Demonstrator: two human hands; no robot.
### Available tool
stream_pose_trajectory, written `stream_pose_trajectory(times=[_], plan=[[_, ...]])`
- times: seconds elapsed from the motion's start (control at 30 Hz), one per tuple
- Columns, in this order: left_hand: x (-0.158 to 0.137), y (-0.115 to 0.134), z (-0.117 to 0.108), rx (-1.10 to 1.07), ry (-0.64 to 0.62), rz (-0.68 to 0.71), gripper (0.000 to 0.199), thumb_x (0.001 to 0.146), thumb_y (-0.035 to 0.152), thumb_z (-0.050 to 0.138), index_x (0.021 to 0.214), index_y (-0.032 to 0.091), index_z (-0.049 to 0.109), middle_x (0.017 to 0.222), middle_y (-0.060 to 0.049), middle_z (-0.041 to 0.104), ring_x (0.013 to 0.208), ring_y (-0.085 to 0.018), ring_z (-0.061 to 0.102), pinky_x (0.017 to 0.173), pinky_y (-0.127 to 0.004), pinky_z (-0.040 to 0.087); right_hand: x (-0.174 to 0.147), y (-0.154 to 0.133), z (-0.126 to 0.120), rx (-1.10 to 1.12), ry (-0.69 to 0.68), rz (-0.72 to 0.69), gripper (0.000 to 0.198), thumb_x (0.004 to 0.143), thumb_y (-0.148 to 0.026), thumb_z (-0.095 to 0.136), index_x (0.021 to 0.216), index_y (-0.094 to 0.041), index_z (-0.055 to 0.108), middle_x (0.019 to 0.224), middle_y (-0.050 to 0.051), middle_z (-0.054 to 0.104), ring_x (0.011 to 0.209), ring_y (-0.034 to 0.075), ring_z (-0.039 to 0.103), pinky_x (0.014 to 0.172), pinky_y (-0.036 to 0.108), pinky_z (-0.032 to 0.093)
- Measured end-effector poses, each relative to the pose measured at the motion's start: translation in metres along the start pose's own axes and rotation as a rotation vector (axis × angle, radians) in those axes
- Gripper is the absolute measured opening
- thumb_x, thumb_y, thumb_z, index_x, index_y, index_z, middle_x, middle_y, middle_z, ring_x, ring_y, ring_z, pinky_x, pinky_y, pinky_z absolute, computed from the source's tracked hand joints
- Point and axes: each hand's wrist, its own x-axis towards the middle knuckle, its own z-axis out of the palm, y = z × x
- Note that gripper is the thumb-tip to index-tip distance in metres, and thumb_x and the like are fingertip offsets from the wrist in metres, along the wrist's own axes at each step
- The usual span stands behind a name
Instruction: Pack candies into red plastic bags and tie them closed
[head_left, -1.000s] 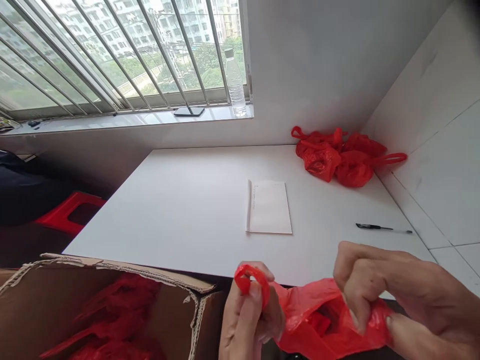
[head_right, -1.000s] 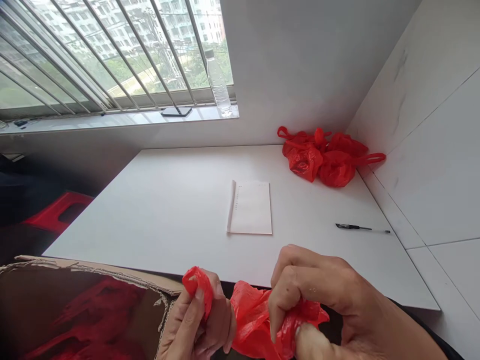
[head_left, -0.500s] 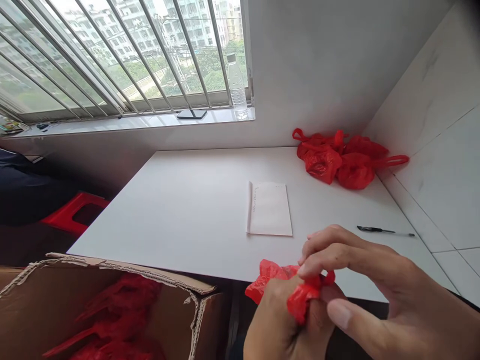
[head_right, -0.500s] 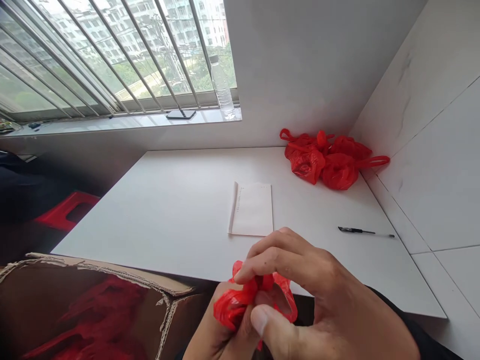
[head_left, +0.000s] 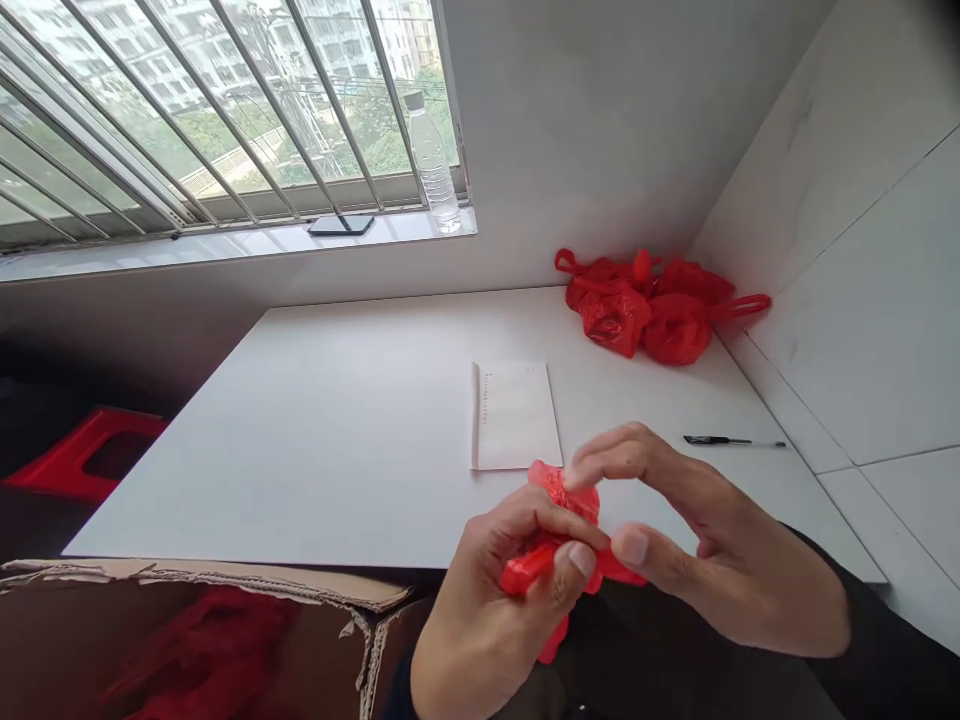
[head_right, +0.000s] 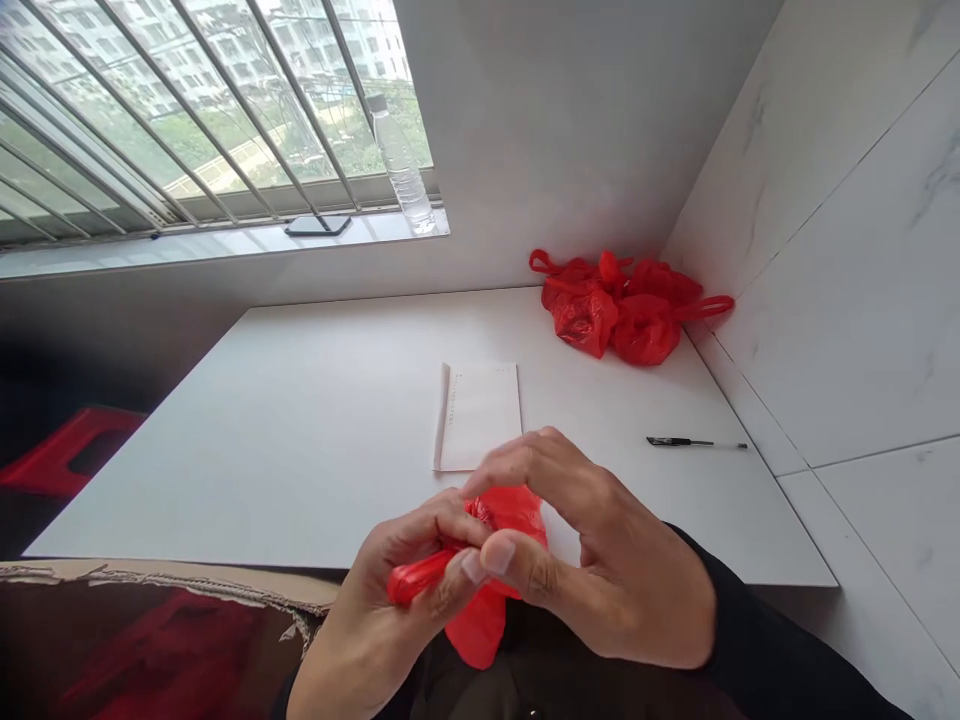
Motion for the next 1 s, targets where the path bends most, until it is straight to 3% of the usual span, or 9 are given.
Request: stream_pose_trajectory(times=[0.07,0.1,0.27,0.4,0.47,0.7,0.83,0.93,1.0], plan=[[-0.001,0.001,0.002,0.114,0.003,0.023,0.014,0.096,0.025,0.058,0.106,0.022,0.067,0.094,-0.003,0.064,0.083,-0.014,0.06,0.077,-0.026,0.05,0.008,0.011,0.001,0.015,-0.012,-0.022,0.033,0.105,-0.037,0.049,0.138,-0.031,0.052,0.128,0.003,0.061,0.116,0.019,0.057,0.101,0.033,0.046],[-0.001,-0.001,0.003,0.188,0.024,0.048,0.019,0.096,0.02,0.056,0.112,0.024,0.065,0.098,-0.002,0.065,0.085,-0.014,0.061,0.078,-0.026,0.051,0.012,0.017,0.002,0.05,-0.053,0.001,0.036,0.106,-0.039,0.045,0.141,-0.029,0.05,0.123,0.004,0.063,0.111,0.018,0.06,0.098,0.033,0.048],[0.005,-0.02,0.003,0.631,0.281,0.373,0.048,0.085,-0.008,0.05,0.116,0.026,0.061,0.101,0.002,0.067,0.089,-0.009,0.062,0.079,-0.019,0.049,0.022,0.037,0.007,0.164,-0.083,0.198,0.046,0.108,-0.049,0.032,0.113,-0.018,0.065,0.085,0.003,0.065,0.074,0.015,0.06,0.071,0.029,0.05],[0.01,-0.031,0.002,0.775,0.458,0.599,0.049,0.087,-0.01,0.05,0.119,0.025,0.061,0.113,-0.001,0.065,0.105,-0.01,0.062,0.088,-0.019,0.051,0.024,0.042,0.009,0.216,-0.177,0.212,0.032,0.106,-0.04,0.043,0.123,-0.018,0.059,0.082,0.0,0.063,0.069,0.013,0.055,0.065,0.027,0.046],[0.012,-0.033,0.001,0.817,0.477,0.614,0.048,0.089,-0.006,0.053,0.125,0.024,0.06,0.117,-0.003,0.063,0.11,-0.012,0.06,0.091,-0.021,0.051,0.025,0.039,0.008,0.21,-0.198,0.186,0.026,0.105,-0.037,0.045,0.112,-0.018,0.062,0.086,0.001,0.063,0.074,0.014,0.055,0.069,0.028,0.046],[0.003,-0.052,-0.024,1.01,0.319,0.498,0.057,0.098,0.009,0.05,0.151,0.027,0.041,0.142,-0.006,0.057,0.131,-0.019,0.049,0.109,-0.036,0.043,0.01,0.035,0.003,-0.124,0.026,0.11,0.01,0.101,-0.026,0.051,0.095,-0.022,0.057,0.096,0.002,0.061,0.091,0.018,0.056,0.085,0.033,0.043],[-0.019,-0.09,-0.046,0.918,0.613,0.269,0.039,0.101,0.022,0.049,0.138,0.032,0.058,0.135,-0.001,0.063,0.126,-0.019,0.055,0.106,-0.037,0.045,-0.022,0.062,-0.008,-0.237,-0.032,0.275,0.02,0.103,-0.033,0.045,0.088,-0.022,0.053,0.09,0.003,0.058,0.084,0.019,0.055,0.065,0.031,0.042],[-0.028,-0.123,-0.05,0.551,0.794,0.002,0.029,0.098,0.041,0.055,0.114,0.025,0.074,0.118,-0.004,0.072,0.111,-0.023,0.064,0.099,-0.038,0.05,-0.045,0.084,-0.016,-0.242,-0.123,0.437,0.028,0.104,-0.042,0.042,0.088,-0.022,0.054,0.091,0.005,0.059,0.077,0.019,0.054,0.053,0.029,0.037],[-0.025,-0.138,-0.042,0.272,0.852,-0.084,0.037,0.095,0.05,0.057,0.107,0.02,0.076,0.116,-0.007,0.073,0.108,-0.025,0.067,0.097,-0.039,0.052,-0.049,0.094,-0.015,-0.188,-0.123,0.461,0.031,0.104,-0.045,0.044,0.086,-0.022,0.054,0.104,0.007,0.061,0.09,0.021,0.058,0.064,0.032,0.046]])
